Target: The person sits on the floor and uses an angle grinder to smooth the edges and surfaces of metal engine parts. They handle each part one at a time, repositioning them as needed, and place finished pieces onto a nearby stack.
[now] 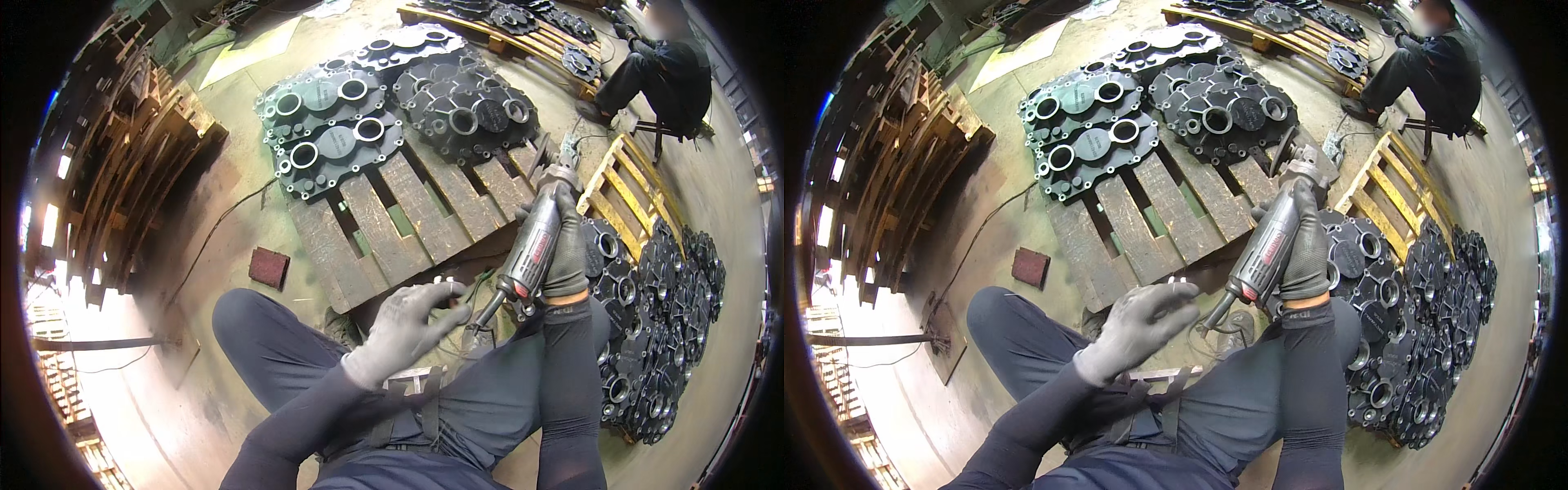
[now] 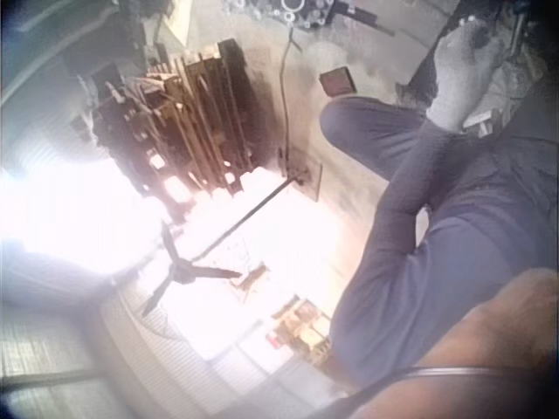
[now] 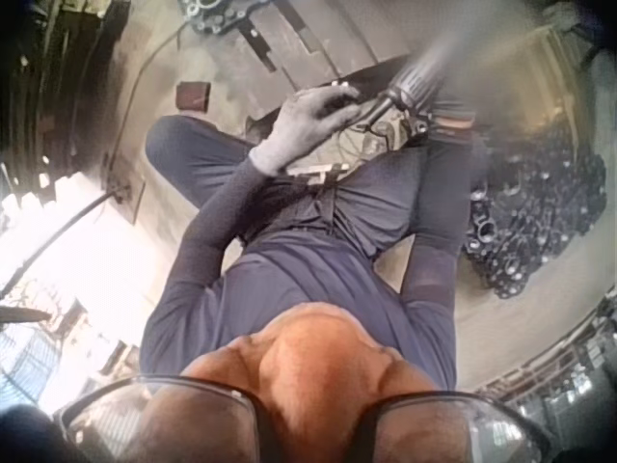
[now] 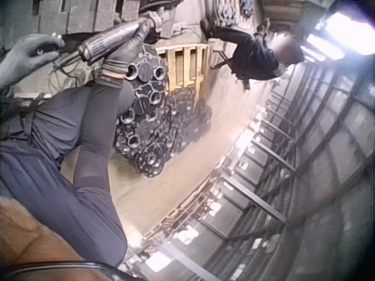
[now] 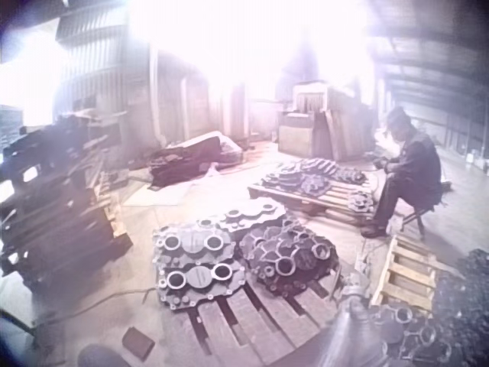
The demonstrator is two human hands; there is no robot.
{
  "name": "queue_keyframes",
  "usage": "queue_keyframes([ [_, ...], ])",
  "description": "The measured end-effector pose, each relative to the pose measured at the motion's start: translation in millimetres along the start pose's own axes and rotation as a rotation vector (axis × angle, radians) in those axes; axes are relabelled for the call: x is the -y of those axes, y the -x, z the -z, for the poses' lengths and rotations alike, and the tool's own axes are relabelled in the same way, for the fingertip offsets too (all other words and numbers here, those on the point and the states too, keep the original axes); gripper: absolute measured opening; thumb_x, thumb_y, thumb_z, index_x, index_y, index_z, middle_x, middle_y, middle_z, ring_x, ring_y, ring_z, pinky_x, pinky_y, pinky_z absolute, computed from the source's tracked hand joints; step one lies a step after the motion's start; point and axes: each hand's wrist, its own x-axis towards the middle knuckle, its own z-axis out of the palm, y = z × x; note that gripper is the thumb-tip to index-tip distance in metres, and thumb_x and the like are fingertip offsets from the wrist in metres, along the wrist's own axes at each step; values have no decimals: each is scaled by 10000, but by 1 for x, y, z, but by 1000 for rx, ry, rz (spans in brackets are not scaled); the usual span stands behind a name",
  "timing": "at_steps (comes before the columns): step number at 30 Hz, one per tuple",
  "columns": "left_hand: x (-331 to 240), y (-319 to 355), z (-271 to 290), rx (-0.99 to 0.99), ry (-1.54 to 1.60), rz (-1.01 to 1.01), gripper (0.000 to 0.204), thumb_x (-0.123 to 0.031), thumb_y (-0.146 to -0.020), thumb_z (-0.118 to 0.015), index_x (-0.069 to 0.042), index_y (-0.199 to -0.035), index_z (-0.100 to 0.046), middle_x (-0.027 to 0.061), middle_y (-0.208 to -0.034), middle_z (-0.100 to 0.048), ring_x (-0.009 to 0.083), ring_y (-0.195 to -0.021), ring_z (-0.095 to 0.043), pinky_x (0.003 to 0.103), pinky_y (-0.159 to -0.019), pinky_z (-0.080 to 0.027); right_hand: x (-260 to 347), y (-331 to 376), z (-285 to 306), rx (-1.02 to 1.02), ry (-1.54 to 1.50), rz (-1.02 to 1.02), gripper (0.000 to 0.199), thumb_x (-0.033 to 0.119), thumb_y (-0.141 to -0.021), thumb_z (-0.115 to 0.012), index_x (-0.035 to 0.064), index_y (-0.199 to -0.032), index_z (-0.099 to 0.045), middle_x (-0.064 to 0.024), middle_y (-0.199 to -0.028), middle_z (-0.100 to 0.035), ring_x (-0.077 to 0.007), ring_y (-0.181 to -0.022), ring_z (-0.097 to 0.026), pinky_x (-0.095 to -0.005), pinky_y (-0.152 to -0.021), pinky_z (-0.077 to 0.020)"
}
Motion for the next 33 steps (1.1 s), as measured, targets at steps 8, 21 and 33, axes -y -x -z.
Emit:
queue_keyframes([
  [8, 130, 1, -58, 180, -267, 325, 261, -243, -973, -623, -96, -1189, -613, 177, -1107, -724, 398, -1051, -690, 498, -899, -532, 7, 2, 5, 16, -46, -10, 680, 602, -927, -709, -23, -1155, -567, -137, -898, -692, -203, -741, -732, -316, -617, -629],
  [21, 165, -1, -78, 208, -401, 405, 485, -368, -940, -674, -36, -1269, -543, 238, -1067, -735, 424, -1014, -708, 520, -877, -553, 5, -4, 17, 109, -248, -43, 445, 410, -1009, -667, 56, -1251, -548, -122, -864, -665, -245, -757, -739, -360, -593, -641],
  [33, 108, -14, -40, 39, 511, 468, 273, -145, -1044, -550, -12, -1244, -681, 24, -866, -702, 64, -584, -556, 243, -506, -420, 8, -2, 11, 73, -149, 20, 463, 336, -945, -723, -75, -1122, -601, -200, -923, -734, -267, -792, -762, -358, -659, -648],
])
